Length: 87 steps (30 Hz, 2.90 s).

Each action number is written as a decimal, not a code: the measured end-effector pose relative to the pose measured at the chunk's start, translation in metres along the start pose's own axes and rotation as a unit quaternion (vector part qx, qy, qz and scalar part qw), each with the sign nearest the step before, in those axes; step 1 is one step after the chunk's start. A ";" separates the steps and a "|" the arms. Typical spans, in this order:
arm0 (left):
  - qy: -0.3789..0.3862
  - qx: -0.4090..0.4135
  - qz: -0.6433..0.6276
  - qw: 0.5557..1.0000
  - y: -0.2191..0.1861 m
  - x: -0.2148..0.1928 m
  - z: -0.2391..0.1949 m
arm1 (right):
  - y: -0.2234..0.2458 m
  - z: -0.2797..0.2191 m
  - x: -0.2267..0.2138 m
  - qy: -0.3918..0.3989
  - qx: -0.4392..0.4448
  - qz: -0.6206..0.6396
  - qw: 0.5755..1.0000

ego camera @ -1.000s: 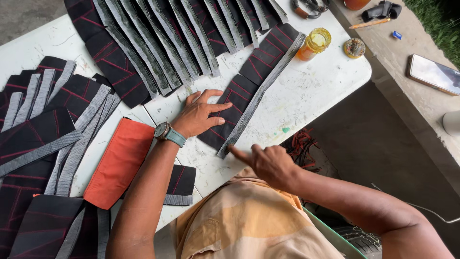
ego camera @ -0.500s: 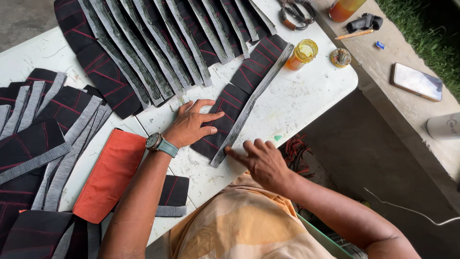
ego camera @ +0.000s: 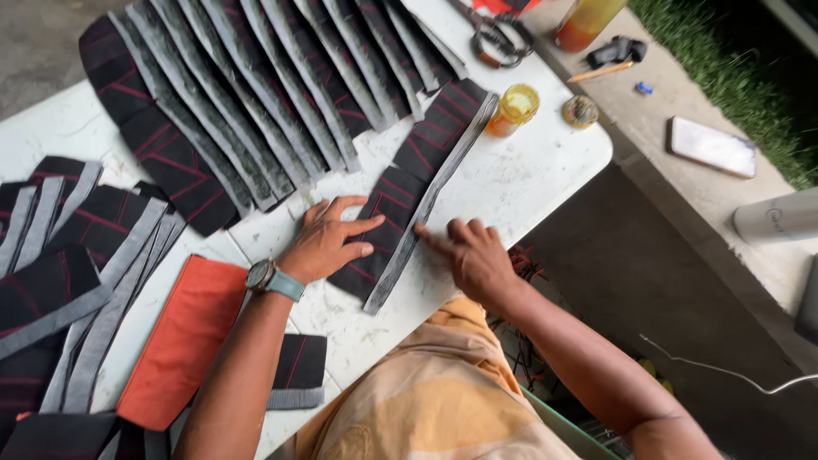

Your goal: The person repeatedly applies a yellow substance from a small jar onto the edges of rectangular fabric pieces using a finger. They handle the fabric pieces one at a time, applying the substance to the edges, and then place them into a stack.

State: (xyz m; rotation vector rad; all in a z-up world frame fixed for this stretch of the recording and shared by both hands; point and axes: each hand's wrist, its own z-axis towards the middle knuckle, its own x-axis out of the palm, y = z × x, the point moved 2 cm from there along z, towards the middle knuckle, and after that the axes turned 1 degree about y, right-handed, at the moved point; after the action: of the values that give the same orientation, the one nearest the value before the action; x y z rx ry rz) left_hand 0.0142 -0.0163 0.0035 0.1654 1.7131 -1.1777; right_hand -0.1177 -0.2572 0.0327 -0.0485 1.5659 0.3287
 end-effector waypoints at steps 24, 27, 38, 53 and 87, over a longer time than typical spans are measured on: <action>-0.154 -0.171 -0.116 0.966 -0.042 0.019 0.001 | -0.080 0.034 -0.025 -0.028 0.175 0.112 0.978; -0.130 -0.188 -0.137 0.964 -0.038 0.007 -0.010 | -0.079 0.039 -0.026 -0.023 0.168 0.061 0.984; -0.054 -0.250 -0.108 0.961 -0.026 -0.015 -0.050 | -0.102 0.074 -0.022 0.052 0.191 -0.033 0.980; -0.008 -0.091 -0.469 0.879 -0.034 -0.052 -0.073 | -0.139 0.058 -0.006 -0.228 0.159 0.197 0.940; -0.457 -0.372 -0.466 0.660 0.182 -0.106 -0.098 | -0.124 0.035 0.010 -0.263 0.110 0.111 0.952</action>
State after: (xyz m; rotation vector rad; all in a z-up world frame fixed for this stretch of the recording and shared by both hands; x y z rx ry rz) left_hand 0.1092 0.1935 -0.0248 -1.7168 1.1143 -0.8011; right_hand -0.0547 -0.3652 0.0015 0.3661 1.0685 0.3094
